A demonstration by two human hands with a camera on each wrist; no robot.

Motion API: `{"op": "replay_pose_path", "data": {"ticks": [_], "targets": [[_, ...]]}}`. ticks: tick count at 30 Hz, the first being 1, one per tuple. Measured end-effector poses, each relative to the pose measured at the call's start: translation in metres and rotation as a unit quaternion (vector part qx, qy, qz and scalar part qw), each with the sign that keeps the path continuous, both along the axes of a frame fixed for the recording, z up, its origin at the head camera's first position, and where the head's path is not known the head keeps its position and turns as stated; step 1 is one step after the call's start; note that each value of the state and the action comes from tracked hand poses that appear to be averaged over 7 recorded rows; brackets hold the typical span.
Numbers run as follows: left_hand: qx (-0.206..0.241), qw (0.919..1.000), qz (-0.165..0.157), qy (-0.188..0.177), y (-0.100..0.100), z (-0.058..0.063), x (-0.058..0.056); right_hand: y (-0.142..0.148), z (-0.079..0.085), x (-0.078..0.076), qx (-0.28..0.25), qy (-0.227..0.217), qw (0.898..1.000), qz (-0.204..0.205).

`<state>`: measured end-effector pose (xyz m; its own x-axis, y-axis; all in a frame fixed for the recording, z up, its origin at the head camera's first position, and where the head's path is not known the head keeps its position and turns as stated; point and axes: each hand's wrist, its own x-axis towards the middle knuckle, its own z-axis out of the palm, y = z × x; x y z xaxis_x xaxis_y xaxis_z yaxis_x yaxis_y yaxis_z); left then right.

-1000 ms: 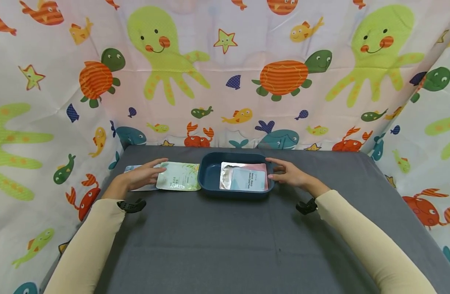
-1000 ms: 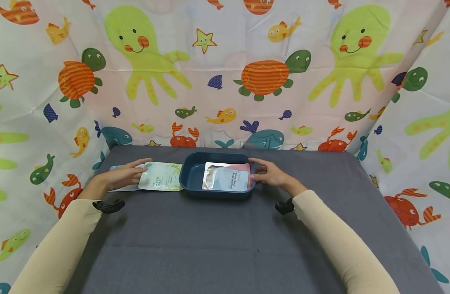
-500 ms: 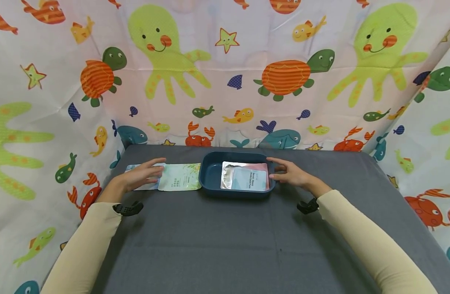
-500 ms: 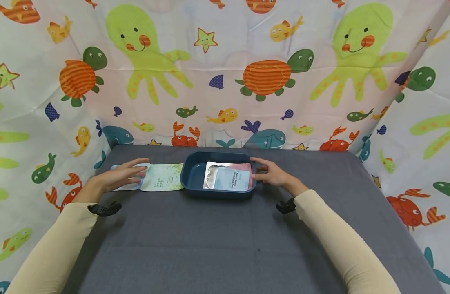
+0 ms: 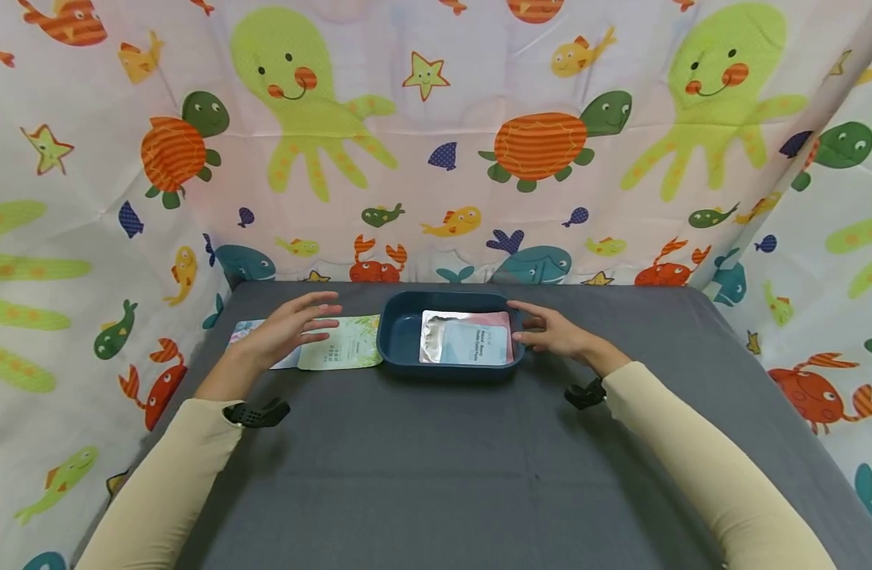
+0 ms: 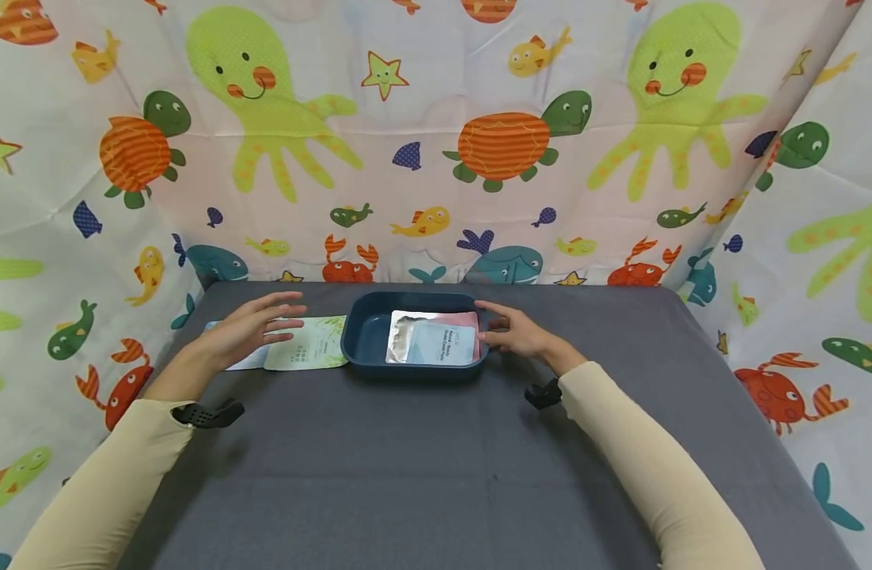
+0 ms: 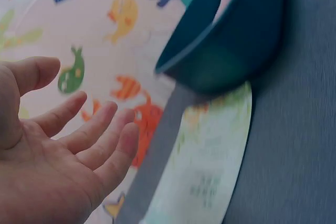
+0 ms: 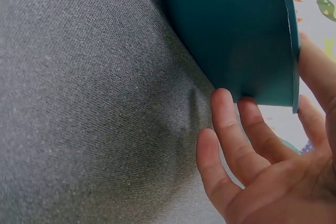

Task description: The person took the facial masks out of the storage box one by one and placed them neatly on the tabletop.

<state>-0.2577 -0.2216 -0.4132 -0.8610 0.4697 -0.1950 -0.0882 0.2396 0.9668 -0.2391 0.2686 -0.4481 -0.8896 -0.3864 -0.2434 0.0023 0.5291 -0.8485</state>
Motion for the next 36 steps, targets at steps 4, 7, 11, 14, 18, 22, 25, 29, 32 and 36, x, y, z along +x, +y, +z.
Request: {"op": "replay_pose_path", "data": {"ticks": [4,7,11,14,18,22,25,29,32,36], "targets": [[0.016,0.9998,-0.007,-0.001,0.022,0.009,0.002,0.000,0.000,0.000,0.000,-0.002,1.000,0.004],[0.018,0.9996,-0.021,-0.001,0.038,0.012,0.001,0.000,0.000,0.000,0.002,-0.001,1.000,0.003],[0.019,0.9989,-0.041,-0.010,0.060,0.015,0.000,0.001,0.001,0.001,0.006,0.000,1.000,-0.001],[0.026,0.9976,-0.062,-0.018,0.076,0.015,0.001,0.001,0.002,0.000,0.007,0.000,1.000,-0.002],[0.029,0.9944,-0.098,-0.029,0.098,0.009,0.003,-0.001,0.002,0.001,0.007,-0.001,1.000,-0.004],[0.027,0.9914,-0.118,-0.050,0.118,-0.001,0.004,-0.002,0.000,0.002,0.006,-0.004,1.000,-0.004],[0.031,0.9910,-0.117,-0.057,0.131,-0.008,0.003,-0.002,-0.002,0.002,0.000,-0.002,1.000,-0.005],[0.035,0.9918,-0.105,-0.063,0.143,-0.014,0.001,0.000,-0.003,0.003,-0.004,0.001,1.000,-0.008],[0.028,0.9922,-0.095,-0.075,0.149,-0.018,-0.001,0.000,-0.003,0.002,-0.003,-0.005,1.000,-0.013],[0.014,0.9920,-0.083,-0.094,0.152,-0.020,-0.002,-0.002,-0.001,0.002,0.000,-0.007,1.000,-0.010]]}}
